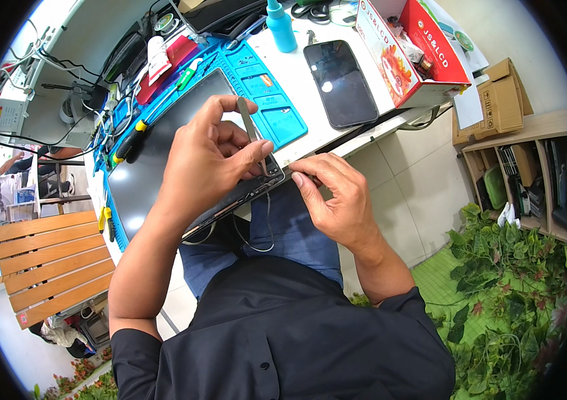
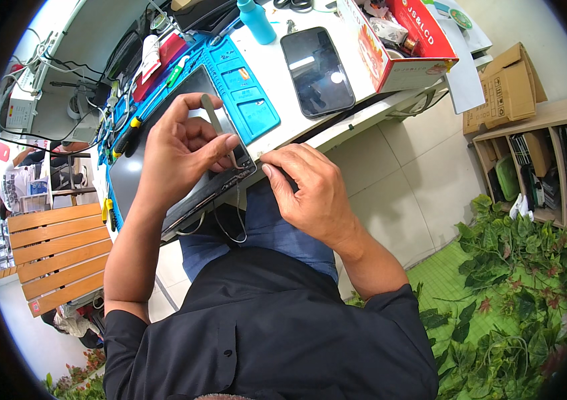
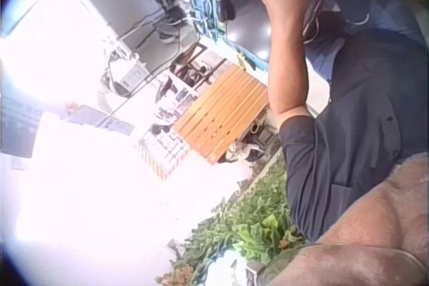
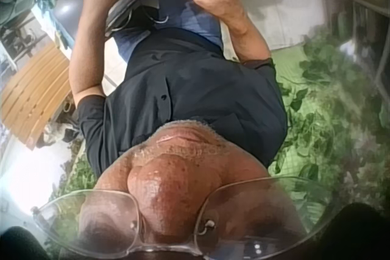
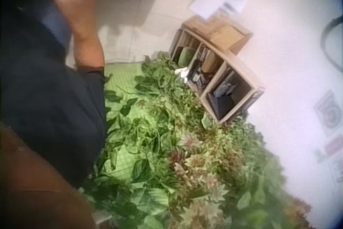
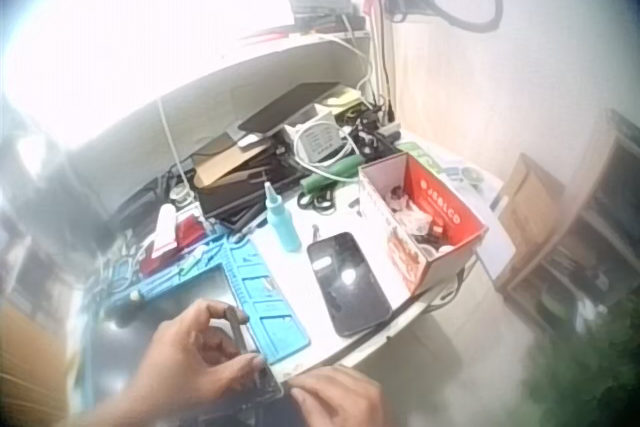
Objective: The person attaches a thin electrical component to the side of a monitor screen by hand and using a small metal tool, then uses a green handled tool to work on the wiring at the base of the screen.
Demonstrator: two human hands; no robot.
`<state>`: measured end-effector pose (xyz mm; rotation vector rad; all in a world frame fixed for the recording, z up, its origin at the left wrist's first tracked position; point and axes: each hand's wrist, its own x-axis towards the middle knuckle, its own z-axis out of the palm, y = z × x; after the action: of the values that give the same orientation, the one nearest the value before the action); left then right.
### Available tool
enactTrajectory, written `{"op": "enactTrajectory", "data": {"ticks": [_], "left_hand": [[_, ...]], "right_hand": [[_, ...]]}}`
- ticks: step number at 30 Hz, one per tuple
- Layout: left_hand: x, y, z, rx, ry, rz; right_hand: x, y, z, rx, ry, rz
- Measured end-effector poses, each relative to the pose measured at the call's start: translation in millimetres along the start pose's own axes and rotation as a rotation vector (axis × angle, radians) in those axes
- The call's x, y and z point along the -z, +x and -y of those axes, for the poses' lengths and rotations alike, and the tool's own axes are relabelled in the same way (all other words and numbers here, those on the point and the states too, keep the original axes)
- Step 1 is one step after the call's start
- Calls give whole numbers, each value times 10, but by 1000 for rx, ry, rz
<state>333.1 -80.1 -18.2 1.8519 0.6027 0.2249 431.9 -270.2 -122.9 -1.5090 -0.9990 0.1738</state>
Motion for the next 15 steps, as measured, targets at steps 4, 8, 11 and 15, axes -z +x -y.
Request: {"op": "enactTrajectory", "data": {"ticks": [4, 8, 11, 15], "left_hand": [[176, -62, 15, -57, -174, 64], [208, -3, -80, 66, -294, 98], [229, 7, -77, 150, -406, 165], [420, -2, -73, -203, -64, 311]], "right_hand": [[1, 29, 181, -78, 77, -26], [27, 149, 232, -56, 303, 56], [94, 225, 132, -5, 499, 104], [166, 286, 233, -108, 744, 159]]}}
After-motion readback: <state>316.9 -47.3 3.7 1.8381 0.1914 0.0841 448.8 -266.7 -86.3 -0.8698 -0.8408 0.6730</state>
